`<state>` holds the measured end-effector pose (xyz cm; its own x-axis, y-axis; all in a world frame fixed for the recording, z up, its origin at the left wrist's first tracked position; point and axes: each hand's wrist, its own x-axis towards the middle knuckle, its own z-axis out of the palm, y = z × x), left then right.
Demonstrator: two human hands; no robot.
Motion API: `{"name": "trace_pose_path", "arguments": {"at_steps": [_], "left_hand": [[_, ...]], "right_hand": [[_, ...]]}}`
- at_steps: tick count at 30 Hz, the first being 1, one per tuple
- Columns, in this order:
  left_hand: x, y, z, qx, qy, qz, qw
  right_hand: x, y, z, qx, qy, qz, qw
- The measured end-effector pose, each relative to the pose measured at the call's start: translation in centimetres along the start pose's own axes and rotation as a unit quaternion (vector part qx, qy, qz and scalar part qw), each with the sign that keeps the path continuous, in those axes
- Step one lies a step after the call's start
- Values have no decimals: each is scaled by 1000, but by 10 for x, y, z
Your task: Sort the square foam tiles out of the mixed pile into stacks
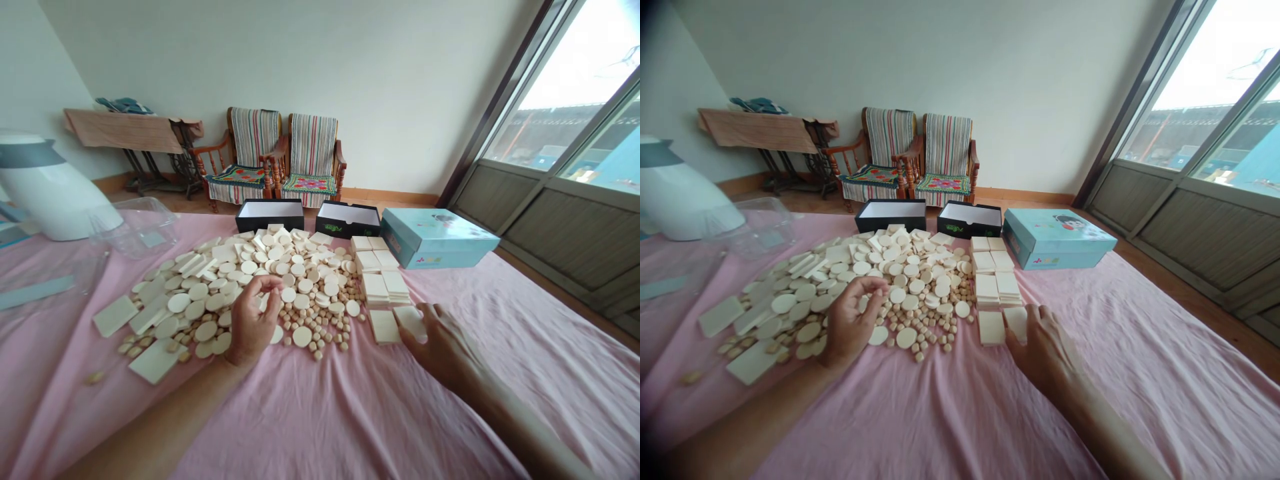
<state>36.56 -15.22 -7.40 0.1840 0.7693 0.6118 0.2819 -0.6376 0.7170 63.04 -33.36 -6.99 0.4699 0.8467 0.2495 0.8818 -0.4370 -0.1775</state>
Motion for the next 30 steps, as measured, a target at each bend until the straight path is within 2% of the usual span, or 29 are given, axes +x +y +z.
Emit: {"name": "trace_pose_path", "arguments": {"at_steps": [3, 7, 10, 12, 16, 19, 23, 26, 30], "left_hand": [[0, 1, 0, 1, 2, 2, 1000], [0, 5, 0, 2, 3, 1, 1000], [-1, 7, 0, -7, -2, -2, 1000], [-1, 8, 0, -10, -2, -1, 1000], [0, 9, -2, -12, 1, 1, 1000], [0, 9, -2, -18, 2, 1, 1000], [-1, 6, -2, -21, -4, 4, 1000], [-3, 5, -2, -23, -10, 7, 1000], [-4, 3, -2, -22, -18, 12, 1000]], "right_hand": [[0, 6, 1, -2, -5, -9, 1000], [6, -2, -8, 37, 39, -71, 996], [23, -32, -20, 90, 38, -146, 984], [43, -59, -26, 96, 2, -194, 976], [105, -106, -16, 36, -64, -246, 966], [158, -130, 5, -19, -103, -220, 970], [213, -154, 34, -34, -115, -162, 980], [235, -167, 49, -43, -128, -109, 985], [246, -173, 61, -47, -135, -65, 988]]}}
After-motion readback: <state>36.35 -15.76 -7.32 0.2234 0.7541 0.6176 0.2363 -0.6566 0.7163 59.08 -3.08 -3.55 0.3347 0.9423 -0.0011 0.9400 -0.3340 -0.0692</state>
